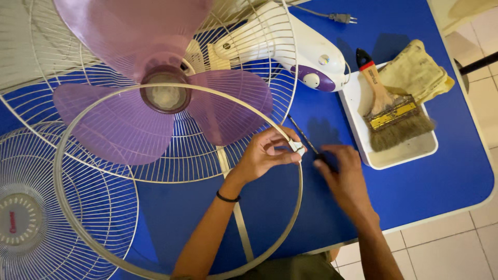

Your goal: The person cleans the fan cage with a brush, then reattaches the front and rear cages to the fan. They use a screwdriver to tighten the cage fastener, completing the assembly.

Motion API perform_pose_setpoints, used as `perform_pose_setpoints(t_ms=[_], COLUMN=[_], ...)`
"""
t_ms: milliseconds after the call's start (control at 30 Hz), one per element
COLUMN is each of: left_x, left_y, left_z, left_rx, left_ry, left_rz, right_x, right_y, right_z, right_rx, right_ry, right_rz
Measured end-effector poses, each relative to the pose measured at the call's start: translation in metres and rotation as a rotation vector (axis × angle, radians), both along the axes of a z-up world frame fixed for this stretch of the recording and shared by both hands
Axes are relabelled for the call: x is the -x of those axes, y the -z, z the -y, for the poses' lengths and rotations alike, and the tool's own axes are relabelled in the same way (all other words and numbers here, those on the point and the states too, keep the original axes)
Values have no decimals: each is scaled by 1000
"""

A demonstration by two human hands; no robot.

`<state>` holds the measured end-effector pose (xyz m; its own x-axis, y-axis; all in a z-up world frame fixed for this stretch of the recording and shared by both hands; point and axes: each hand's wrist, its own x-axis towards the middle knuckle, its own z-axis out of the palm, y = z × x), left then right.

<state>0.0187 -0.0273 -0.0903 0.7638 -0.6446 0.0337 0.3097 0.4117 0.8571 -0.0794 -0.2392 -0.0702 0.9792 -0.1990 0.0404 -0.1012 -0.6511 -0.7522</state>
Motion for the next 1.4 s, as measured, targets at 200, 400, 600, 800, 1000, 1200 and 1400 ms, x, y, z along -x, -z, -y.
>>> perform_pose_setpoints(t_ms=[200,400,600,800,1000,1200,1400], left_x=[-3,-9,-15,-16,-15,-15,-15], left_y=[3,0,0,1,5,10,7], left_z=[1,7,10,13,12,17,19], left_rx=[-5,-35,-33,11,-19,19,-13], left_ry=[-41,-130,-185,-180,-188,-176,-178], left_rz=[-16,16,28,56,70,37,63], right_x=[10,31,51,52,52,53,56], right_y=[13,8,14,18,10,2,1], right_z=[-7,30,44,45,44,43,42], right_rx=[275,-298,-312,-289,-273,-196,-284], right_ry=[-22,15,-53,-69,-34,-34,59], right_rz=[44,-153,-126,-92,-86,-60,-130])
